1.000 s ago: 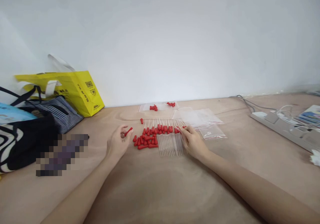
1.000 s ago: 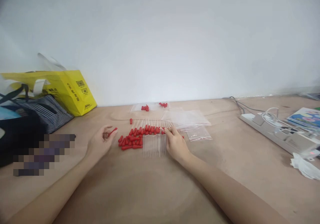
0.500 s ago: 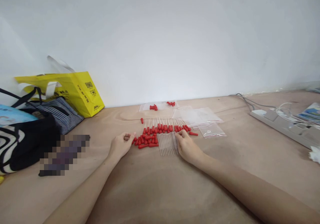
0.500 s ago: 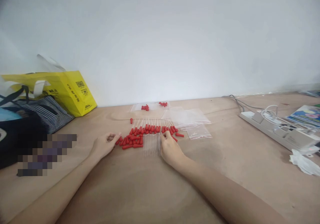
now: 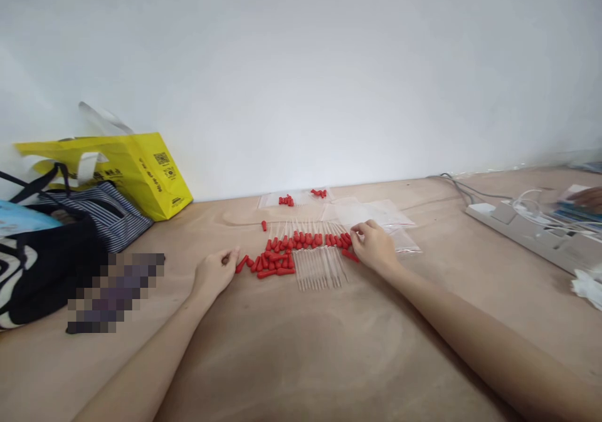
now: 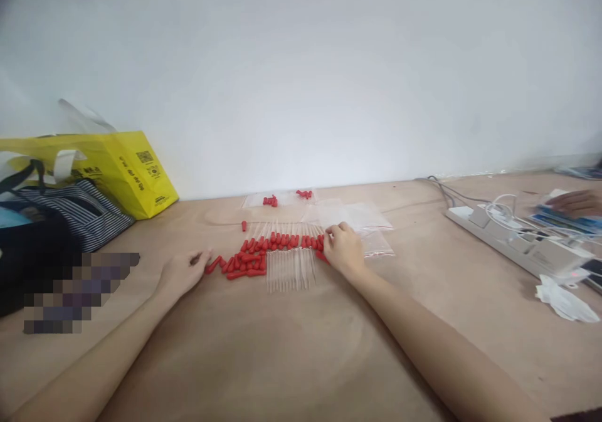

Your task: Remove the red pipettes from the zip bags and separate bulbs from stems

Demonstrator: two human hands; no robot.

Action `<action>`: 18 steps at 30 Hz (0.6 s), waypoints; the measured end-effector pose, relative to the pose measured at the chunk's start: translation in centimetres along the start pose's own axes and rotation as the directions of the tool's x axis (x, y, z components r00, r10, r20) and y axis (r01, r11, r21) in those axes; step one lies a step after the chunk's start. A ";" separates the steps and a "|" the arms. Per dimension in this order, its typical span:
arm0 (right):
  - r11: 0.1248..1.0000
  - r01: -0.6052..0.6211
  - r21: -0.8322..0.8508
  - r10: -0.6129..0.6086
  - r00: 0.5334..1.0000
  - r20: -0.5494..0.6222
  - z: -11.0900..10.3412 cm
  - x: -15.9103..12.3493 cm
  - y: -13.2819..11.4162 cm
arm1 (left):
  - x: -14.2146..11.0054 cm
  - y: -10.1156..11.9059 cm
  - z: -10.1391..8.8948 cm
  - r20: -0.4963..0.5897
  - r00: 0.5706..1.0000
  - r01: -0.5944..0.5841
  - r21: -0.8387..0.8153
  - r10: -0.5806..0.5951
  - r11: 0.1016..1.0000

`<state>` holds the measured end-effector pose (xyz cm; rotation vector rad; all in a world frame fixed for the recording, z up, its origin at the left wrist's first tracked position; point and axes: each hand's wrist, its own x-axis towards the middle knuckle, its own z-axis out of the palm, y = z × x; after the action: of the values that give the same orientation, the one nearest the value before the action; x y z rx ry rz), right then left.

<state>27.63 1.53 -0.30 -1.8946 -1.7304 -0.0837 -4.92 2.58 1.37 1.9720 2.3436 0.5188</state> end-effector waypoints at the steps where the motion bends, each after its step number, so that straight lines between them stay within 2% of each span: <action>1: 0.999 -0.043 -0.013 0.043 0.999 0.024 -0.2 0.6 0.5 | 0.0 0.0 -0.1 0.002 1.000 0.004 0.002 -0.004 1.000; 3: 0.991 -0.131 -0.039 0.135 0.982 0.129 -0.5 1.7 1.2 | 0.2 -0.1 -0.2 0.002 1.000 0.019 0.001 -0.019 1.000; 5: 0.978 -0.199 -0.061 0.208 0.945 0.253 -0.9 2.7 1.5 | 0.4 -0.2 -0.3 0.001 0.999 0.040 -0.002 -0.040 0.999; 8: 0.974 -0.220 -0.061 0.227 0.903 0.366 -1.1 4.1 1.7 | 1.0 -0.4 -0.6 0.012 0.998 0.069 -0.002 -0.069 0.998; 13: 0.977 -0.209 -0.042 0.205 0.864 0.461 -0.5 5.7 1.1 | 2.0 -0.3 -0.5 0.028 0.997 0.073 -0.013 -0.073 0.997; 18: 0.977 -0.209 -0.045 0.204 0.849 0.488 0.4 6.5 0.1 | 4.1 1.6 0.1 0.068 0.997 0.036 -0.024 -0.034 0.999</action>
<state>28.70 7.55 2.03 -2.2154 -1.8090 0.5353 -4.17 6.74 2.51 1.9026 2.3152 0.4701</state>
